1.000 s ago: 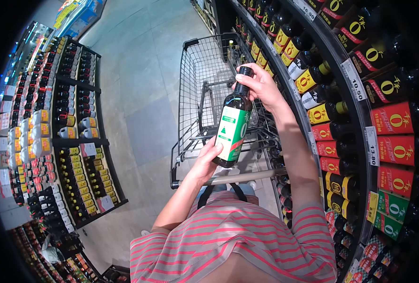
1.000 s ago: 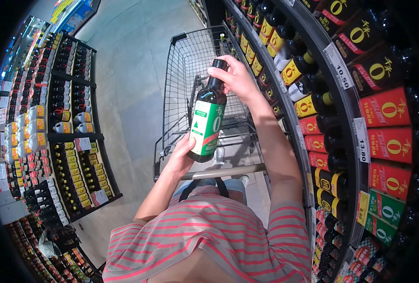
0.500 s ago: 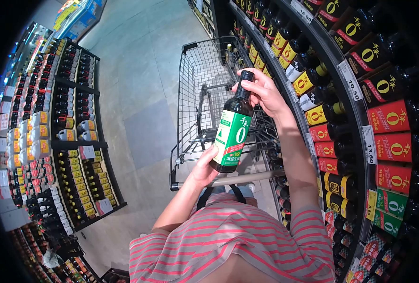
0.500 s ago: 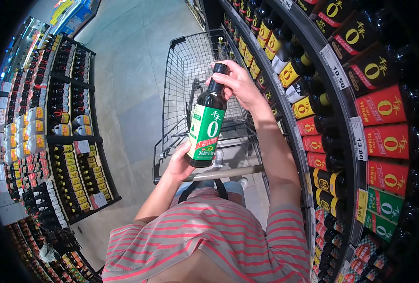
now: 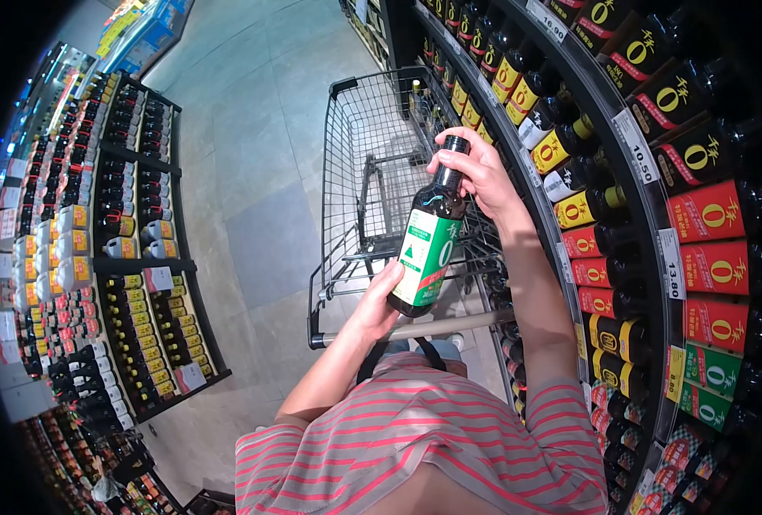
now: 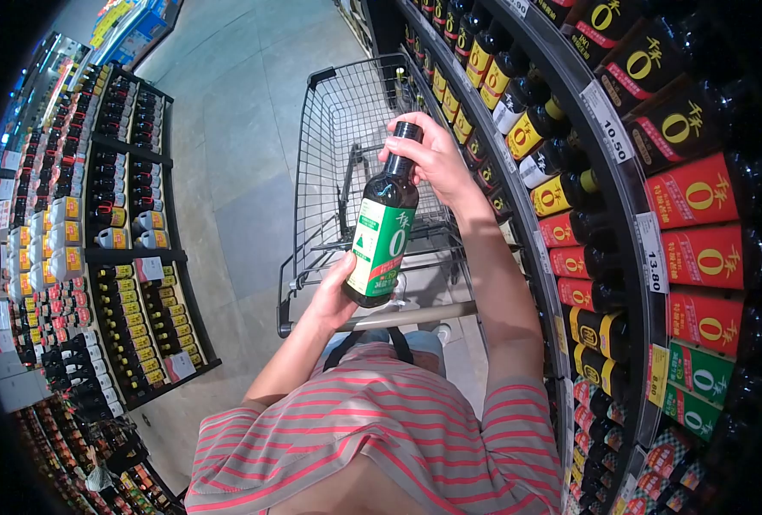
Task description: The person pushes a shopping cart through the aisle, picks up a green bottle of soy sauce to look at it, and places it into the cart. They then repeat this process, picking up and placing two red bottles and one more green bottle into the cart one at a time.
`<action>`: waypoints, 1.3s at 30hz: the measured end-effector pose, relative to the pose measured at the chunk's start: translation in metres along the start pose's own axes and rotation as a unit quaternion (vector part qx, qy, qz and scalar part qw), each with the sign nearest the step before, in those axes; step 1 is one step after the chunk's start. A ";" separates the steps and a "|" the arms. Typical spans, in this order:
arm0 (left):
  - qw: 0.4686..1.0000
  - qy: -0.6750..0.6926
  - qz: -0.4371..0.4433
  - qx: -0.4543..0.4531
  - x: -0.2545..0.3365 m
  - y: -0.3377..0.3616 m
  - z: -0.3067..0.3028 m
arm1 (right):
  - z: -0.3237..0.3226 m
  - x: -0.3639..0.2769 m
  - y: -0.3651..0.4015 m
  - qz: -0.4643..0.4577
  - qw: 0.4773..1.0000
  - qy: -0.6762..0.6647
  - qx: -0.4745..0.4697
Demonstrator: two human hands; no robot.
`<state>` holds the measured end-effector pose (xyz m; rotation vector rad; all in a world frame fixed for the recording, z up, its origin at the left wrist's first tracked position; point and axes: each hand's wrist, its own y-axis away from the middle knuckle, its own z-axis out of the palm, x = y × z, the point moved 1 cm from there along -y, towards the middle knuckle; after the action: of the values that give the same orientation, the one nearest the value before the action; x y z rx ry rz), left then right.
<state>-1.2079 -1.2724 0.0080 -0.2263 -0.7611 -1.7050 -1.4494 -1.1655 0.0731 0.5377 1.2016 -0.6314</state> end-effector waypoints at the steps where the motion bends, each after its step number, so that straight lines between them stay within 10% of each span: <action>1: 1.000 -0.001 0.000 0.001 -0.001 0.000 0.001 | 0.000 -0.001 0.000 0.003 1.000 0.001 -0.001; 39: 0.999 0.000 -0.029 0.016 -0.007 -0.039 0.024 | -0.059 0.026 -0.010 0.046 0.995 -0.081 0.045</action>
<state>-1.2479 -1.2489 0.0081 -0.1840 -0.8007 -1.7459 -1.4902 -1.1370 0.0314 0.6013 0.9934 -0.6403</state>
